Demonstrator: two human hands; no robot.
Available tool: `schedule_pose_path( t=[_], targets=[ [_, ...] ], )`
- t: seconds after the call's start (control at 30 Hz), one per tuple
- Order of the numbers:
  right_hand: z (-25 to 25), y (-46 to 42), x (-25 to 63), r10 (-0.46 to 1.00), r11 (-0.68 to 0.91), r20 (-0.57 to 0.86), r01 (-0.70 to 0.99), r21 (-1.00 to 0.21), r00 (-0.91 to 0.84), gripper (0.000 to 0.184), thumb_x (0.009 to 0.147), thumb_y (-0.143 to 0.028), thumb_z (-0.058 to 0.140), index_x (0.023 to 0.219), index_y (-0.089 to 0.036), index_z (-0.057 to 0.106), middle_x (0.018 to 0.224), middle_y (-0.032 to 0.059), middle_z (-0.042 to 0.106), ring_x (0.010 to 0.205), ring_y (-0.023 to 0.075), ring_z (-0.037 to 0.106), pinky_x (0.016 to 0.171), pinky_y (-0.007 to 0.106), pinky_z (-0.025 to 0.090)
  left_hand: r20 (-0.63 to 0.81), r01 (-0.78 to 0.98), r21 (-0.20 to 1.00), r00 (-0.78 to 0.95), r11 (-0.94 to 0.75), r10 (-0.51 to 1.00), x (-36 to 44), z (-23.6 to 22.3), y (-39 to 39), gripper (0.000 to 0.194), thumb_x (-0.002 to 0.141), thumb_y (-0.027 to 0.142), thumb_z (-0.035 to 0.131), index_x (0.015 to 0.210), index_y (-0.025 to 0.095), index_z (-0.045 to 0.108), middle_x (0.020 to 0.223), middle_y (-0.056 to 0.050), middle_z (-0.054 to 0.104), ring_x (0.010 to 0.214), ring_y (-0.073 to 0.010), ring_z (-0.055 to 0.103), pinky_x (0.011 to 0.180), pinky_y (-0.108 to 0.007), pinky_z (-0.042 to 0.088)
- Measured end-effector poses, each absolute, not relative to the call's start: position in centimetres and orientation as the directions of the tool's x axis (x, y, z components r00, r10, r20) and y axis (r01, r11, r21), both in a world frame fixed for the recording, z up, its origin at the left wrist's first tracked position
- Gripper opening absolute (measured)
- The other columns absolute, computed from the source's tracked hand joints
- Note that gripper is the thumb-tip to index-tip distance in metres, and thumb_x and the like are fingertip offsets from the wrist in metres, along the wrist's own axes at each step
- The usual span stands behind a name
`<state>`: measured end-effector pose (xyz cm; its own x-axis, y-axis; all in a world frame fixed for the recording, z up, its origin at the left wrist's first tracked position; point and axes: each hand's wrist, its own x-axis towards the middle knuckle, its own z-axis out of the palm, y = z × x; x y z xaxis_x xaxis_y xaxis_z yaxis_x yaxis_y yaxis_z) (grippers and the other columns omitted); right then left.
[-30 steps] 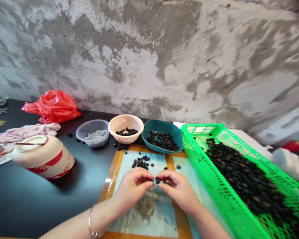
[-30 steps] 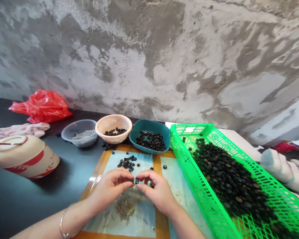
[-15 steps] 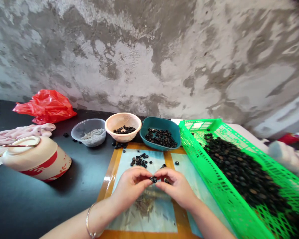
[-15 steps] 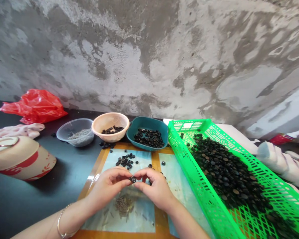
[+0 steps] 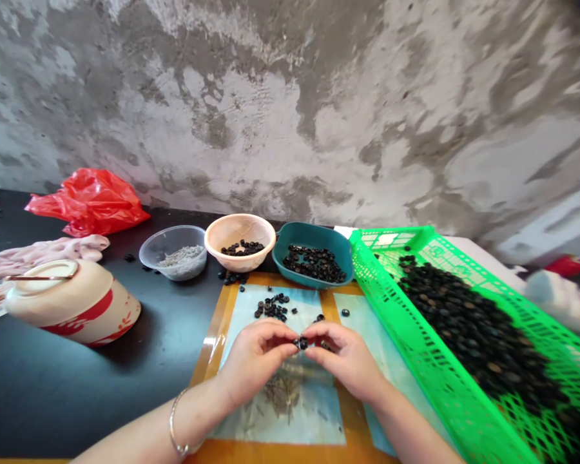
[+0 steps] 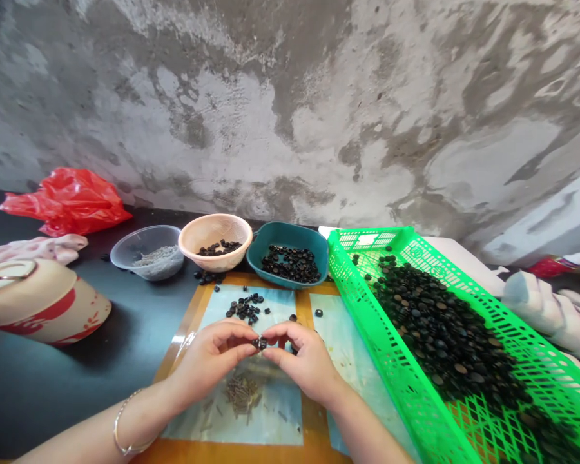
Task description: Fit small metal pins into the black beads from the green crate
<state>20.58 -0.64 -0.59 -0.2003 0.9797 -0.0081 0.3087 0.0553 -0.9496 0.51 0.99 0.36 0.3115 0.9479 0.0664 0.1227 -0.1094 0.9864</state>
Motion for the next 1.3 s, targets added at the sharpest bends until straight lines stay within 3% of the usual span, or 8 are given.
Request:
schedule_pose_path(
  t=[0.3, 0.5, 0.6, 0.9, 1.03, 1.13, 1.3],
  targets=[
    [-0.6, -0.7, 20.4, 0.976, 0.078, 0.011, 0.303, -0.95, -0.216, 0.015, 0.078, -0.025, 0.071, 0.093, -0.024, 0.071, 0.087, 0.0028, 0.07, 0.081, 0.0205, 0.064, 0.074, 0.033, 0.05, 0.049, 0.103, 0.991, 0.315, -0.085, 0.948, 0.5, 0.4, 0.9, 0.009, 0.073, 0.02, 0.07, 0.08, 0.019, 0.076, 0.083, -0.006, 0.07, 0.083, -0.0204, 0.065, 0.078, -0.03, 0.051],
    [-0.9, -0.8, 20.1, 0.977, 0.1, 0.039, 0.294, -0.951, -0.208, 0.011, 0.078, -0.024, 0.07, 0.089, -0.023, 0.071, 0.081, 0.0017, 0.071, 0.075, 0.019, 0.066, 0.071, 0.031, 0.051, -0.225, -0.061, 0.962, 0.385, 0.267, 0.895, 0.6, 0.2, 1.1, 0.016, 0.069, 0.028, 0.073, 0.079, 0.015, 0.072, 0.067, -0.004, 0.07, 0.063, -0.0174, 0.066, 0.065, -0.029, 0.053],
    [-1.0, -0.9, 20.0, 0.975, 0.13, 0.066, 0.305, -0.944, -0.211, 0.012, 0.079, -0.025, 0.069, 0.091, -0.023, 0.071, 0.08, 0.0018, 0.071, 0.075, 0.0189, 0.067, 0.071, 0.031, 0.051, -0.293, -0.093, 0.928, 0.418, 0.361, 0.86, 0.6, 0.1, 1.2, 0.024, 0.069, 0.035, 0.075, 0.078, 0.013, 0.07, 0.061, -0.003, 0.07, 0.058, -0.0157, 0.064, 0.061, -0.027, 0.052],
    [0.2, -1.1, 20.1, 0.968, 0.068, -0.001, 0.265, -0.962, -0.25, 0.016, 0.079, -0.03, 0.068, 0.092, -0.022, 0.072, 0.088, 0.0045, 0.074, 0.082, 0.0203, 0.068, 0.077, 0.033, 0.054, -0.353, -0.111, 0.883, 0.483, 0.456, 0.801, 0.6, 0.2, 1.3, 0.038, 0.066, 0.048, 0.077, 0.071, 0.012, 0.068, 0.057, -0.003, 0.068, 0.052, -0.0122, 0.061, 0.056, -0.023, 0.049],
    [-0.1, -1.2, 20.2, 0.967, 0.041, -0.03, 0.27, -0.962, -0.252, 0.012, 0.078, -0.028, 0.07, 0.088, -0.021, 0.071, 0.083, 0.0032, 0.072, 0.076, 0.0185, 0.066, 0.071, 0.03, 0.053, -0.397, -0.11, 0.85, 0.51, 0.516, 0.763, 0.7, 0.1, 1.3, 0.04, 0.062, 0.05, 0.08, 0.068, 0.012, 0.067, 0.056, -0.003, 0.067, 0.05, -0.0119, 0.061, 0.054, -0.023, 0.049],
    [-0.4, -1.2, 20.2, 0.96, 0.022, -0.051, 0.256, -0.966, -0.275, 0.017, 0.077, -0.026, 0.07, 0.094, -0.022, 0.07, 0.08, 0.0014, 0.07, 0.073, 0.0172, 0.065, 0.068, 0.028, 0.051, -0.399, -0.088, 0.855, 0.519, 0.512, 0.756, 0.6, 0.2, 1.3, 0.04, 0.063, 0.05, 0.079, 0.068, 0.012, 0.067, 0.055, -0.003, 0.067, 0.049, -0.0116, 0.061, 0.053, -0.022, 0.049],
    [0.0, -1.0, 20.2, 0.931, 0.182, 0.036, 0.376, -0.908, -0.363, 0.025, 0.083, -0.031, 0.069, 0.108, -0.027, 0.071, 0.083, 0.0018, 0.071, 0.075, 0.0185, 0.063, 0.073, 0.031, 0.048, -0.377, -0.082, 0.867, 0.539, 0.492, 0.753, 0.4, 0.3, 1.3, 0.039, 0.063, 0.048, 0.08, 0.067, 0.012, 0.067, 0.054, -0.003, 0.068, 0.048, -0.0117, 0.06, 0.053, -0.022, 0.048]
  ],
)
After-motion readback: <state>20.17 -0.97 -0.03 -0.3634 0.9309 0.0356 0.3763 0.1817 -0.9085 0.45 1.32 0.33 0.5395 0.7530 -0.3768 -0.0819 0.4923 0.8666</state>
